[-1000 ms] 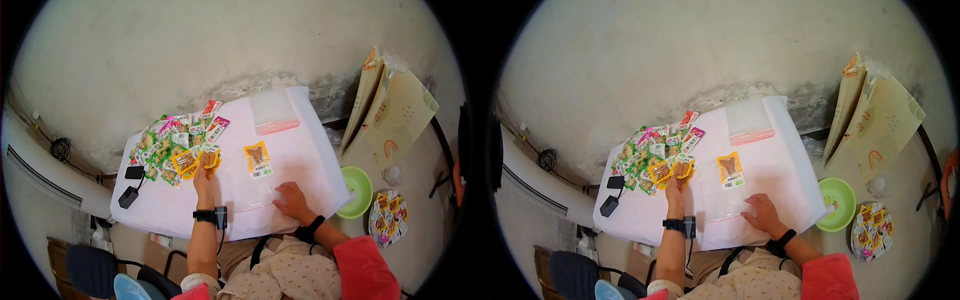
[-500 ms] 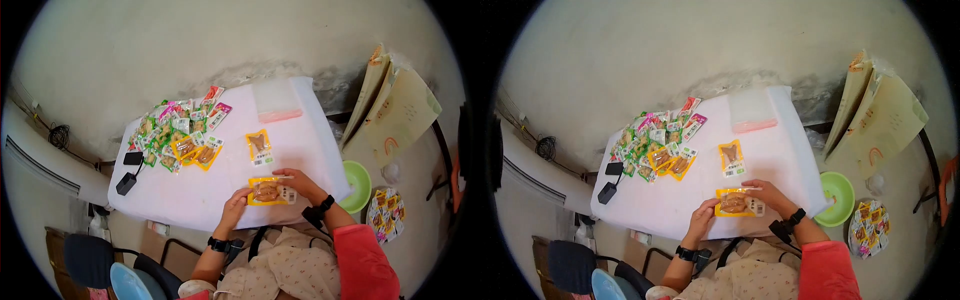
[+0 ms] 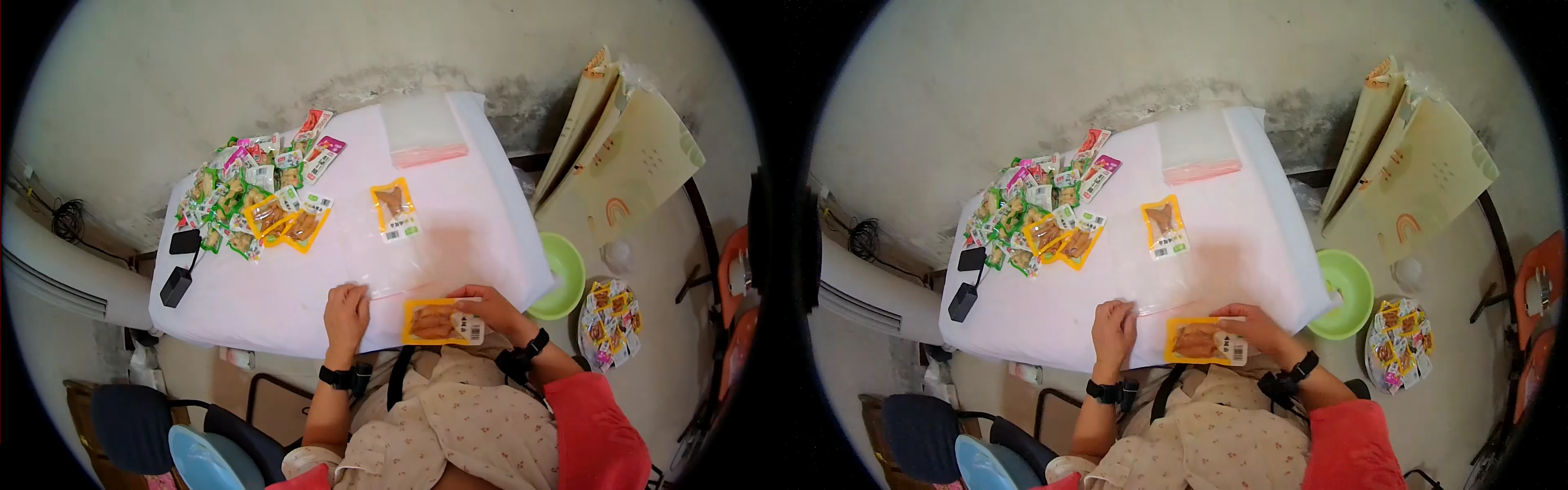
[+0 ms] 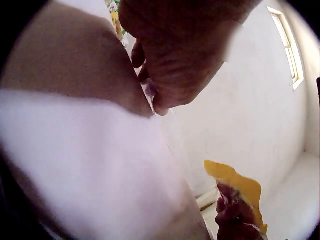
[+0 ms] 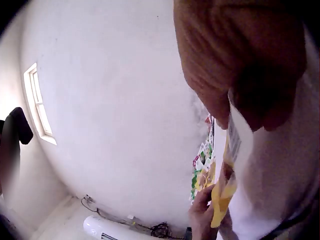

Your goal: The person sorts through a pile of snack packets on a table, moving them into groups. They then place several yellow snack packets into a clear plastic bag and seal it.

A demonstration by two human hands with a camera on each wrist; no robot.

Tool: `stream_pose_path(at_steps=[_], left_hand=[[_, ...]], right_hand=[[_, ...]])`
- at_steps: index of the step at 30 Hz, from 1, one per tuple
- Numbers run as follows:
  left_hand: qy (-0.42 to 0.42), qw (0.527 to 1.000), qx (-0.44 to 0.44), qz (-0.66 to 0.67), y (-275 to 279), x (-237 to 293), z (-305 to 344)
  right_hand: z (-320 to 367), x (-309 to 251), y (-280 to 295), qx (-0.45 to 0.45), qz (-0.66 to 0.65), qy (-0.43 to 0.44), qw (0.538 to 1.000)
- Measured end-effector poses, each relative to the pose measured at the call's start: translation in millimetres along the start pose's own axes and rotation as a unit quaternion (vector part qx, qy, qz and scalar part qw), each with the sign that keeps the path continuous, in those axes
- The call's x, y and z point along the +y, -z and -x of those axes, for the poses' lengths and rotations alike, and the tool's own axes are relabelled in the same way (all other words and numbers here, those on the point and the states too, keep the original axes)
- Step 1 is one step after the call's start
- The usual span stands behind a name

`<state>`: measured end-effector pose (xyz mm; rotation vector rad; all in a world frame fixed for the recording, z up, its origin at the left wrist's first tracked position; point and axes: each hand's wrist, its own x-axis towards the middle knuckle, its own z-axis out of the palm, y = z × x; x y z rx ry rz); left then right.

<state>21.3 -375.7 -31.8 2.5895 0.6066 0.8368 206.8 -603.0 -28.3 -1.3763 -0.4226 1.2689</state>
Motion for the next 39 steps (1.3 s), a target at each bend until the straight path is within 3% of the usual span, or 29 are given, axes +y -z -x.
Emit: stream_pose_path(at_steps=[3,15,18,21,23,27,29,30,32,33,35,39], left_hand=[[0.003,1.0,0.024,0.008,-4,1,-2],[-0.002,0.995,0.089,0.04,-23,14,9],[0.01,0.993,0.101,0.057,-31,11,15],[0.002,0.993,0.097,0.061,-32,9,17],[-0.004,0.993,0.1,0.063,-32,8,18],[-0.005,0.993,0.105,0.059,-35,6,18],[-0.012,0.991,0.112,0.073,-35,7,19],[-0.012,0.991,0.11,0.074,-35,7,20],[-0.005,0.991,0.109,0.082,-35,5,20],[-0.005,0.991,0.11,0.079,-34,5,20],[-0.013,0.99,0.116,0.085,-33,6,19],[-0.062,0.991,0.121,0.019,-24,16,29]], right_hand=[[-14,10,-8,-0.03,-0.063,0.017,0.997],[-39,13,-54,0.05,-0.193,0.091,0.976],[-49,10,-62,-0.023,-0.171,0.072,0.982],[-52,8,-65,-0.011,-0.105,0.066,0.992],[-52,18,-58,-0.033,0.012,0.132,0.991],[-57,36,-50,-0.001,0.061,0.193,0.979],[-49,12,-59,0.062,0.3,0.28,0.91],[-53,13,-62,0.063,0.299,0.279,0.91],[-65,15,-68,0.099,0.345,0.343,0.868],[-67,15,-71,0.097,0.344,0.345,0.868],[-66,9,-76,0.134,0.434,0.346,0.821],[-45,-9,-70,0.134,0.495,0.309,0.801]])
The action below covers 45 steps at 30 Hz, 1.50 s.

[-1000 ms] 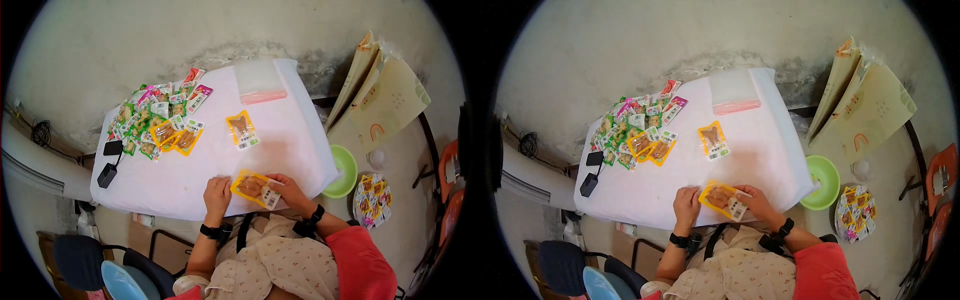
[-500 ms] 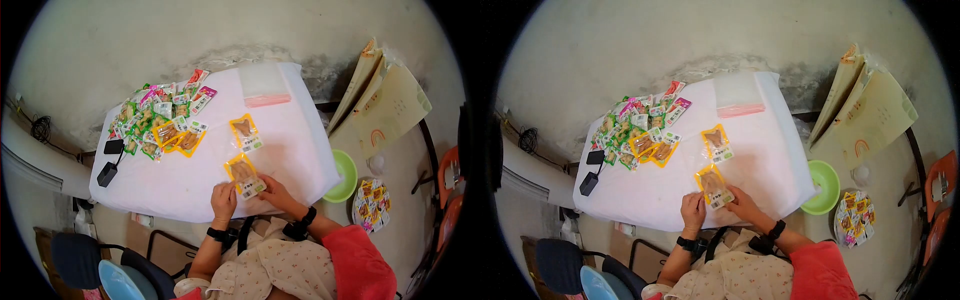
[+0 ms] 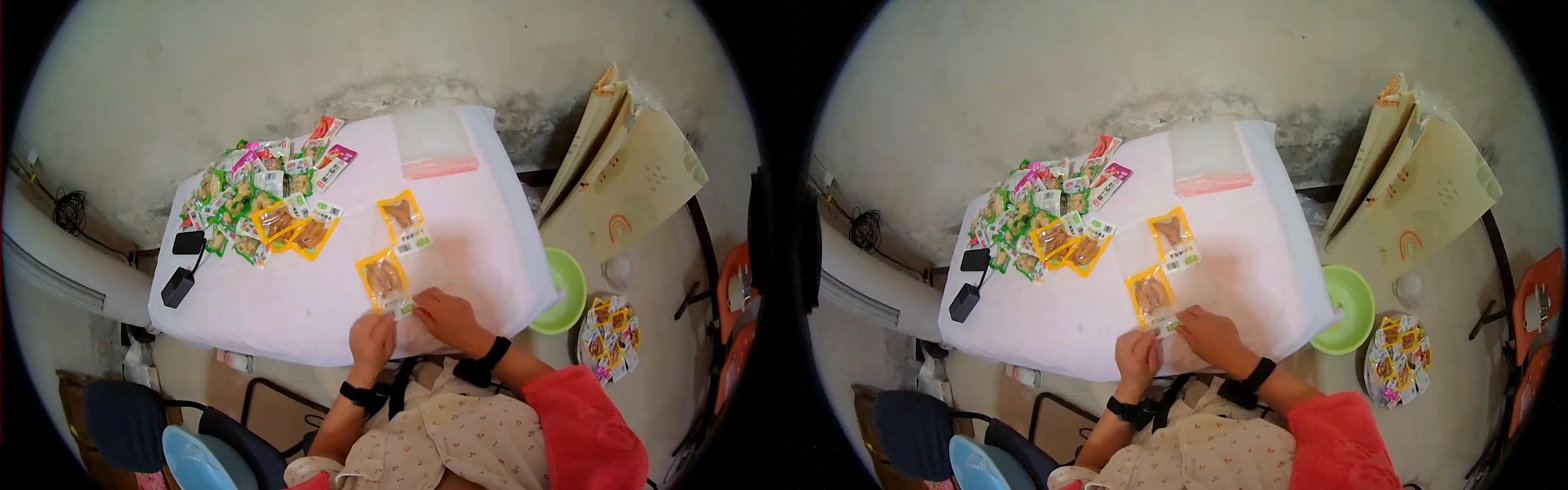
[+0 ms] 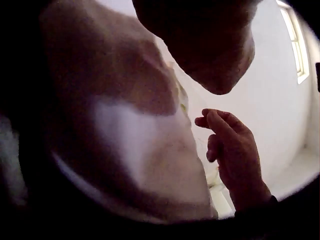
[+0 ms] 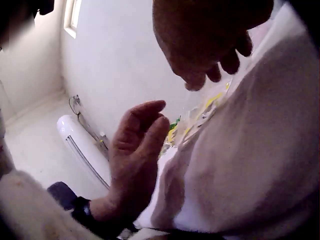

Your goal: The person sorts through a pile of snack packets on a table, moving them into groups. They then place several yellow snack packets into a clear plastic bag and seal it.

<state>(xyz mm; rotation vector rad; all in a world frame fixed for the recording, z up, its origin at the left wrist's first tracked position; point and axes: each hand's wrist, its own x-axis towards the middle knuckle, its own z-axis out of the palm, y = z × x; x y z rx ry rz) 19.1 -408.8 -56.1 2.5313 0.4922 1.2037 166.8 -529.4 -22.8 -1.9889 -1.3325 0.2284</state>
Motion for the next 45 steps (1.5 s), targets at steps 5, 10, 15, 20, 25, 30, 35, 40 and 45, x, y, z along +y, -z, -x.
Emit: stream_pose_path(at_steps=[5,10,15,20,25,30,35,40,45], left_hand=[[-0.082,0.982,-0.169,0.011,16,31,-1],[-0.031,0.964,-0.251,-0.085,10,32,8],[-0.004,0.941,-0.313,-0.127,4,40,8],[0.046,0.931,-0.341,-0.125,3,51,-8],[0.038,0.935,-0.313,-0.164,3,42,-9],[0.0,0.991,-0.101,-0.091,19,18,1],[0.113,0.99,-0.077,-0.044,11,3,-16],[0.112,0.991,-0.069,-0.031,1,-4,-16],[0.085,0.995,-0.043,-0.007,-3,-9,-12]], right_hand=[[2,15,17,0.1,0.103,0.182,0.973],[-8,15,10,0.128,0.099,0.172,0.972],[-7,35,-7,0.064,0.105,0.156,0.98],[-6,37,-8,0.085,0.088,0.162,0.979],[-4,36,-8,0.091,0.097,0.161,0.978],[-15,22,-6,0.101,0.095,0.19,0.972],[-36,9,-12,0.051,0.118,0.224,0.966],[-40,4,-12,0.032,0.136,0.239,0.961],[-46,12,-23,0.065,0.174,0.243,0.952]])
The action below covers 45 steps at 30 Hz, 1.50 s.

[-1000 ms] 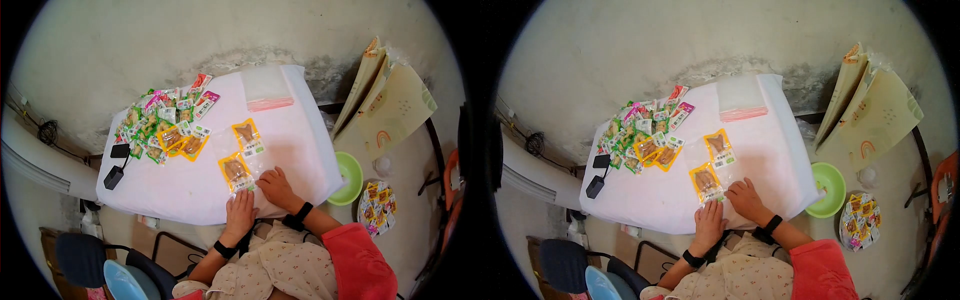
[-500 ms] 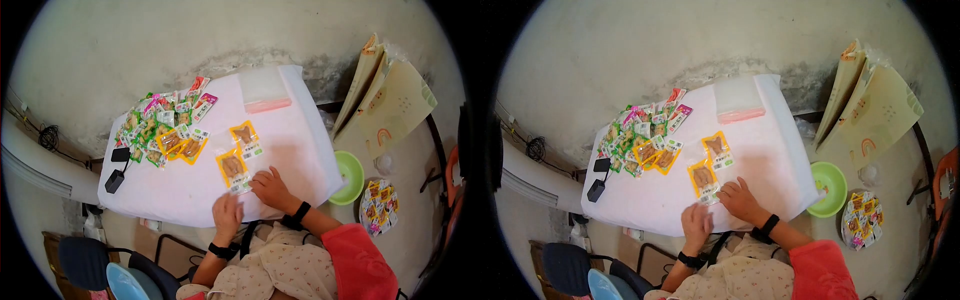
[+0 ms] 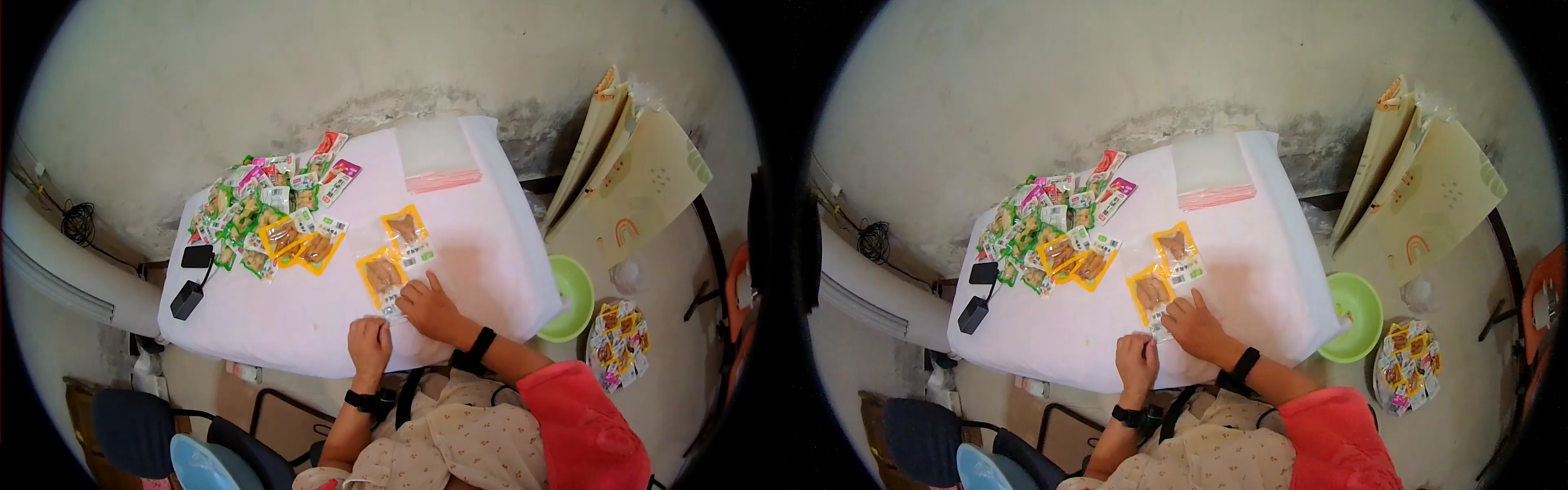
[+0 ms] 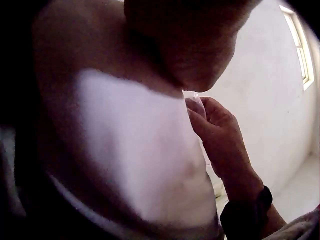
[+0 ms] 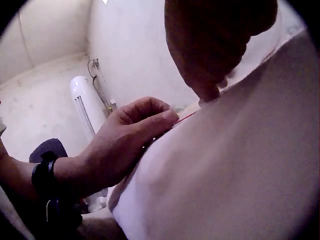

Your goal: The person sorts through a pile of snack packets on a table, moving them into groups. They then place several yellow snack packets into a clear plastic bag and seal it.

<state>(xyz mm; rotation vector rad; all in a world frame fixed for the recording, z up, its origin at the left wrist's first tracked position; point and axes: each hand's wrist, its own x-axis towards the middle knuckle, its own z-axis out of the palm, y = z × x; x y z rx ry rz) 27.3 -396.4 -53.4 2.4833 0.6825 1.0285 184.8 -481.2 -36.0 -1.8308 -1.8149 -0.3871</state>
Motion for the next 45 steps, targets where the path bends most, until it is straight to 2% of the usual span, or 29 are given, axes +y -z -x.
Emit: stream_pose_path(at_steps=[3,5,14,27,30,32,35,37,38,40,41,42,44,45], left_hand=[[-0.01,1.0,0.018,0.012,-1,0,-1],[-0.012,0.999,0.024,0.017,0,-1,-1],[-0.016,0.999,0.018,0.028,-2,0,-3],[-0.014,1.0,0.01,0.02,-4,-1,-4],[-0.014,0.999,0.015,0.03,-5,-3,-4],[-0.017,0.999,0.023,0.034,-1,-4,-2],[0.03,0.996,0.013,0.079,11,1,-5],[0.112,0.982,-0.09,0.121,24,1,-10],[0.112,0.983,-0.089,0.118,27,-4,-15],[0.054,0.996,-0.032,0.059,29,-24,-34],[0.084,0.996,0.0,0.03,27,-36,-47],[0.049,0.998,0.007,-0.033,30,-52,-62],[0.07,0.99,0.024,-0.119,26,-80,-87],[0.067,0.99,0.023,-0.119,25,-88,-95]], right_hand=[[-11,3,-5,-0.013,0.007,-0.017,1.0],[-19,5,-6,0.01,-0.001,-0.043,0.999],[-36,14,-19,0.043,0.068,-0.024,0.996],[-47,21,-32,0.082,0.062,-0.01,0.995],[-43,20,-29,0.076,0.052,-0.004,0.996],[-34,20,-15,0.028,0.006,-0.014,1.0],[-13,22,8,-0.01,0.031,-0.052,0.998],[7,28,20,0.003,0.018,-0.056,0.998],[16,31,23,0.017,0.008,-0.062,0.998],[36,38,21,0.022,-0.015,-0.06,0.998],[42,38,20,0.026,-0.037,-0.059,0.997],[44,36,21,0.038,-0.046,-0.063,0.996],[41,34,26,0.054,-0.052,-0.061,0.995],[40,33,27,0.067,-0.058,-0.059,0.994]])
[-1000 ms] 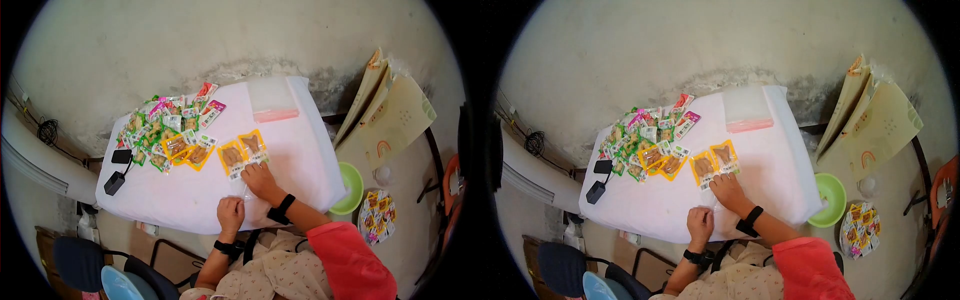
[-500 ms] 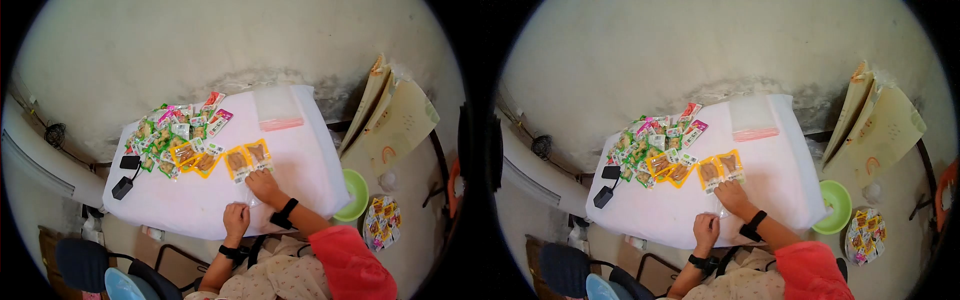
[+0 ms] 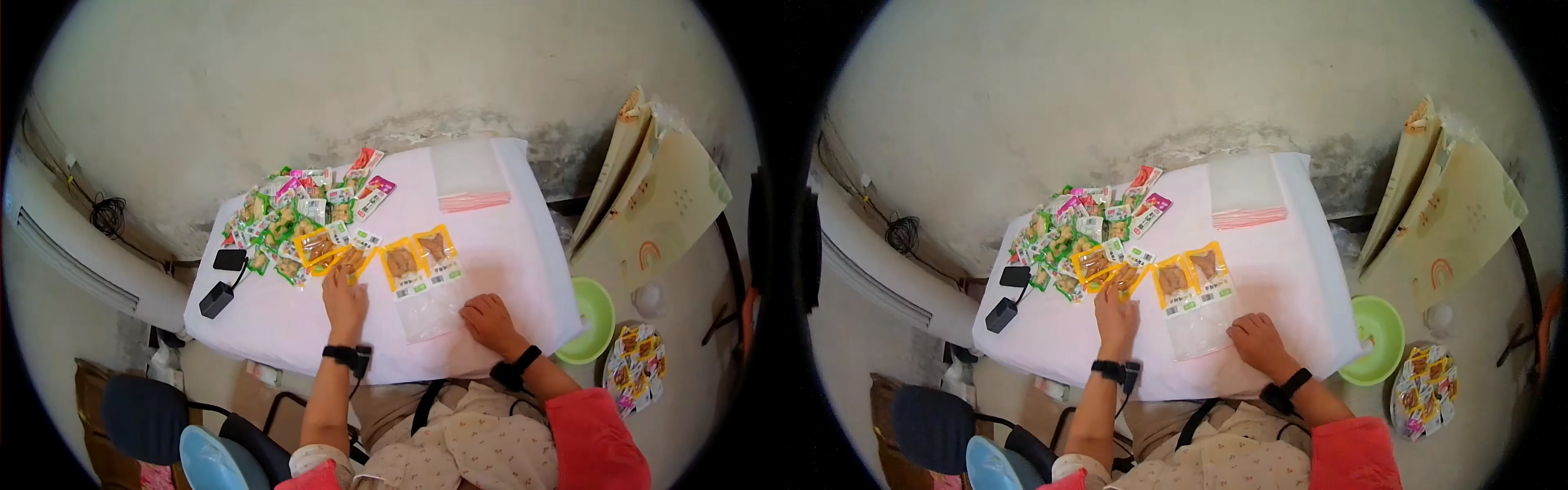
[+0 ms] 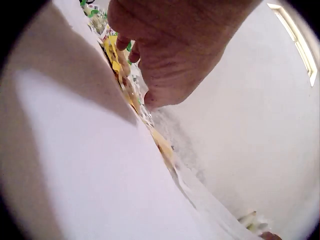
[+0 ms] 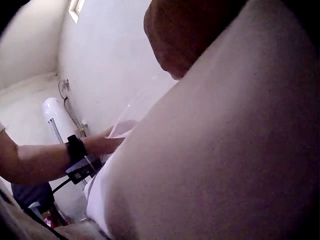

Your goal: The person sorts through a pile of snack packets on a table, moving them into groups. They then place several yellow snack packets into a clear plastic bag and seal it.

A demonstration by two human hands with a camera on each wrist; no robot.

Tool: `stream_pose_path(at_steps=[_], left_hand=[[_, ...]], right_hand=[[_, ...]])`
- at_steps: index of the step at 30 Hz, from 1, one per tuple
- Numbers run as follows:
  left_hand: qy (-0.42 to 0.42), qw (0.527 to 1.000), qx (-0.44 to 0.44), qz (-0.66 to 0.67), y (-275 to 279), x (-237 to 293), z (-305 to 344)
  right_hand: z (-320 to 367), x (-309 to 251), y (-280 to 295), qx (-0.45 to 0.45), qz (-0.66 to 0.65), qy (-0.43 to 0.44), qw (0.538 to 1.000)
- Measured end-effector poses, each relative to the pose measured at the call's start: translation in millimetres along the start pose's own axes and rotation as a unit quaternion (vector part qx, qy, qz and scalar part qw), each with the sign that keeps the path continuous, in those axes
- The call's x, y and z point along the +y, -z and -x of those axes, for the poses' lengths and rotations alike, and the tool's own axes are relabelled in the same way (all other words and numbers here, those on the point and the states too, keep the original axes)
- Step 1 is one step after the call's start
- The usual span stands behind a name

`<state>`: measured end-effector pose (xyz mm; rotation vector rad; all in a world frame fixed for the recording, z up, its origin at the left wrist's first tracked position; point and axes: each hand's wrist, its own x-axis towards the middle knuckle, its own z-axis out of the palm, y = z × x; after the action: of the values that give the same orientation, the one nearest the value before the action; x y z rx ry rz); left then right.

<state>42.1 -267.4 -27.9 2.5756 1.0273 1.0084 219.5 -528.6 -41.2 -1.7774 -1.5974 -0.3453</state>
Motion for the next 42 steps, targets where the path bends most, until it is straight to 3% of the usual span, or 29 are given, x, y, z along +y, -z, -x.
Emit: stream_pose_path(at_steps=[2,3,10,13,16,18,19,21,22,23,24,25,26,28,29,30,32,33,35,39,42], left_hand=[[-0.06,0.99,-0.026,-0.123,-5,-4,-20],[-0.03,0.99,-0.094,-0.101,-7,-5,-26],[-0.021,0.971,-0.178,-0.158,-10,-11,-36],[-0.036,0.979,-0.146,-0.14,2,-13,-25],[0.023,0.986,-0.133,-0.095,15,-5,-8],[0.011,0.999,0.023,0.024,13,-10,15],[0.069,0.994,0.035,0.075,19,1,24],[0.091,0.985,0.062,0.133,19,7,45],[0.113,0.971,0.088,0.191,20,10,55],[0.14,0.968,0.071,0.198,24,18,63],[0.14,0.967,0.066,0.2,25,26,70],[0.079,0.974,0.082,0.197,25,33,78],[0.015,0.976,0.098,0.195,26,41,85],[-0.119,0.975,0.064,0.178,31,58,92],[-0.173,0.968,0.045,0.178,33,70,92],[-0.225,0.958,0.026,0.178,34,78,92],[-0.26,0.949,-0.011,0.178,32,84,92],[-0.295,0.938,-0.046,0.175,31,87,93],[-0.281,0.943,-0.079,0.159,30,89,95],[-0.228,0.962,-0.098,0.111,22,98,93],[-0.215,0.968,-0.099,0.084,20,109,85]], right_hand=[[3,4,-3,-0.001,-0.014,0.0,1.0],[4,6,-3,-0.006,-0.029,0.002,1.0],[-1,0,7,-0.014,-0.042,0.008,0.999],[-1,-1,7,0.009,-0.049,0.009,0.999],[1,1,6,0.032,-0.079,-0.002,0.996],[3,2,7,0.074,-0.072,0.0,0.995],[5,2,6,0.074,-0.073,0.0,0.995],[9,-1,2,0.043,-0.176,-0.093,0.979],[6,-8,3,0.043,-0.177,-0.095,0.979],[-2,-22,6,-0.005,-0.361,-0.224,0.905],[-7,-31,7,-0.05,-0.524,-0.341,0.779],[-10,-32,8,-0.127,-0.575,-0.395,0.705],[-13,-34,9,-0.122,-0.573,-0.4,0.704],[-19,-39,11,-0.21,-0.751,-0.431,0.454],[-19,-44,18,-0.196,-0.767,-0.43,0.434],[-15,-46,20,-0.193,-0.766,-0.433,0.434],[-2,-50,22,-0.163,-0.669,-0.463,0.558],[6,-45,24,-0.161,-0.668,-0.47,0.554],[30,-30,30,-0.141,-0.624,-0.471,0.607],[63,-23,62,-0.022,-0.604,-0.522,0.601],[80,-22,76,-0.011,-0.596,-0.565,0.571]])
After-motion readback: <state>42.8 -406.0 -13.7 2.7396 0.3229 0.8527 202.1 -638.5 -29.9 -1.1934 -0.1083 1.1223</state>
